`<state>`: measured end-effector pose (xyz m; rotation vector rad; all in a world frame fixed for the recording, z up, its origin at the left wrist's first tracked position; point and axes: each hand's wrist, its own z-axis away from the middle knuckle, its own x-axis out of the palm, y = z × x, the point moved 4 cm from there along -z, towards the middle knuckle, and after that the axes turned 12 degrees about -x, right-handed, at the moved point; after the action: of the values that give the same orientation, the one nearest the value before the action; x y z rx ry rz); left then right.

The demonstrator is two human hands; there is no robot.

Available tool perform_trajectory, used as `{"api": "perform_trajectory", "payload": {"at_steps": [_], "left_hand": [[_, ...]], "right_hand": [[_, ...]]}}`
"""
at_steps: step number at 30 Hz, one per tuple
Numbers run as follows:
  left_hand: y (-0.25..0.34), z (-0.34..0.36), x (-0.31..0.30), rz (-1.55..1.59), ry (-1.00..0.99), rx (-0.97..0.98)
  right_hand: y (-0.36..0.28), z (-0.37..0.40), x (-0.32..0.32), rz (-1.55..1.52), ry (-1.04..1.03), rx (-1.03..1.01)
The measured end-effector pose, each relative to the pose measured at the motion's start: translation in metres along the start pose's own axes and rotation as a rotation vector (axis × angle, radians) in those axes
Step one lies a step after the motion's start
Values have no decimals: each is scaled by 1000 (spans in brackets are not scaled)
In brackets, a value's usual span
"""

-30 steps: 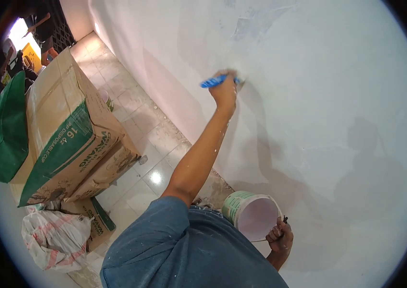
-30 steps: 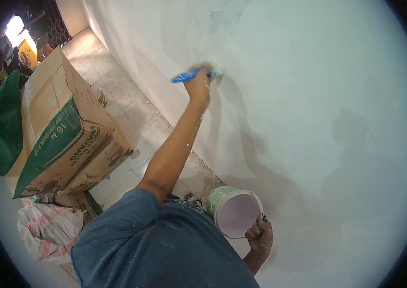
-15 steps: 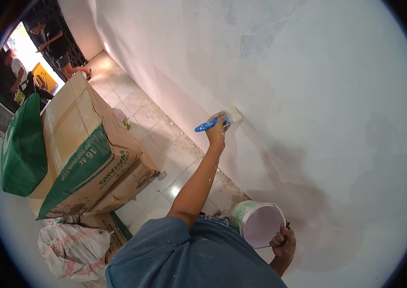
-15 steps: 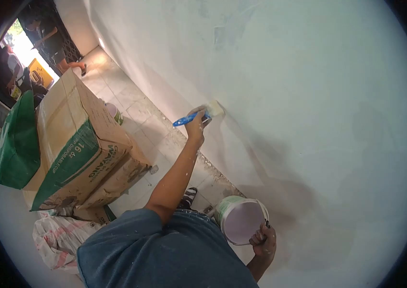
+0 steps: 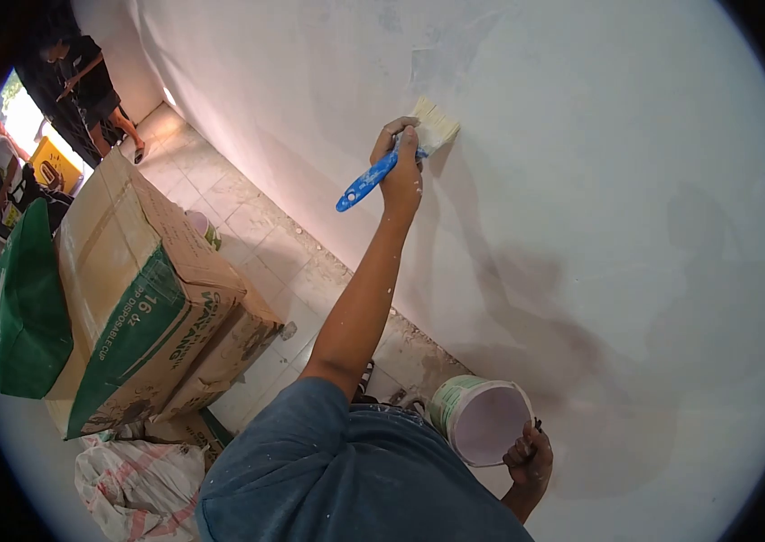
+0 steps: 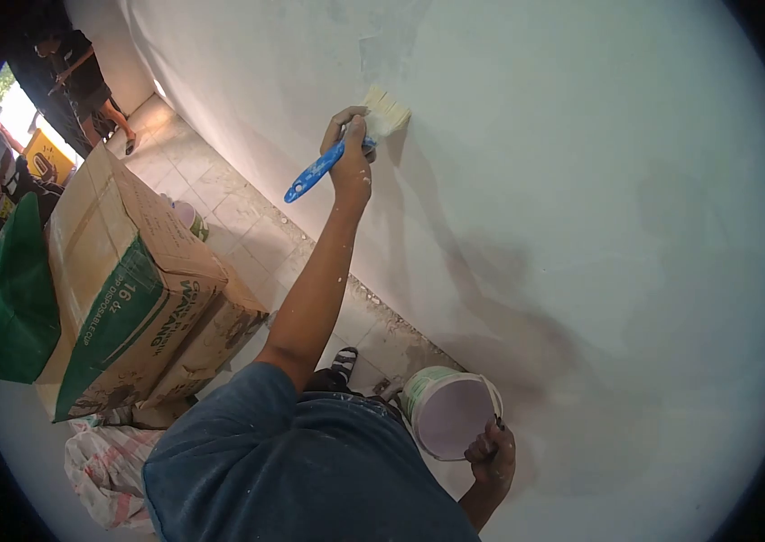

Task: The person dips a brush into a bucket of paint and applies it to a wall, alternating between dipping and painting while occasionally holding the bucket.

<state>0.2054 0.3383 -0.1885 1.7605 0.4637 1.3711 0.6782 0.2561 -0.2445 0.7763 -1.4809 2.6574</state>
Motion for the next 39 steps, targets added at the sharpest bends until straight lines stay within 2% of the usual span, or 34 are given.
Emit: {"api": "perform_trajectory", "payload": {"at_steps": [3, 5, 6, 8, 11, 12, 13, 14, 15, 16, 17, 18, 19, 22, 24, 27, 29, 30, 31, 33, 35, 36, 37, 39], "left_hand": [[-47, -2, -23, -54, -46, -44], [-111, -3, -63, -246, 28, 173], [-127, 4, -76, -242, 36, 170], [-150, 22, -101, -231, 27, -31], [-107, 15, -69, -40, -5, -144], [-71, 8, -40, -210, -89, 38], [-38, 0, -13, -219, -140, 2], [-3, -4, 12, -540, -129, 422], [28, -5, 32, -321, -140, 372], [49, -8, 47, 85, -136, 261], [57, -4, 51, 94, -122, 251], [59, 1, 51, 103, -108, 238], [35, 3, 44, -52, -113, 305], [-72, 15, -13, -378, -93, 446], [-119, 28, -57, -235, -71, -19], [-128, 37, -79, -285, -45, -119], [-113, 37, -39, -355, -157, -35], [-105, 29, -7, -323, -249, 106], [-44, 38, 27, -391, -277, 250], [14, 48, 73, -95, -321, 274], [32, 51, 81, -69, -345, 345], [34, 54, 83, -44, -372, 407], [-13, 40, 71, -104, -311, 357], [-71, 41, 23, -342, -134, 508]], "right_hand": [[3, 2, -1, -2, 9, 19], [2, 0, 0, 41, -16, 19], [1, -2, 2, 50, -16, 21], [1, -2, 3, 68, -11, 28], [-3, -4, 5, 78, -41, 35], [-3, -6, 8, 81, -41, 35], [-5, -8, 11, 91, -51, 32], [-8, -8, 12, 105, -61, 32], [-9, -8, 13, 114, -60, 34], [-9, -10, 14, 110, -60, 29], [-9, -11, 14, 103, -59, 25], [-9, -11, 14, 109, -55, 27], [-8, -13, 14, 104, -60, 23], [-9, -19, 15, 97, -80, 29], [-6, -11, 16, 99, -70, 54], [-8, -20, 29, 63, -96, 55], [-10, -23, 36, 77, -91, 50], [-9, -23, 38, 91, -77, 50], [-9, -23, 40, 94, -76, 53], [-10, -25, 45, 125, -113, 33], [-9, -26, 42, 115, -110, 34], [-7, -23, 38, 103, -98, 38], [-6, -19, 33, 103, -90, 40], [-5, -19, 28, 83, -84, 29]]}}
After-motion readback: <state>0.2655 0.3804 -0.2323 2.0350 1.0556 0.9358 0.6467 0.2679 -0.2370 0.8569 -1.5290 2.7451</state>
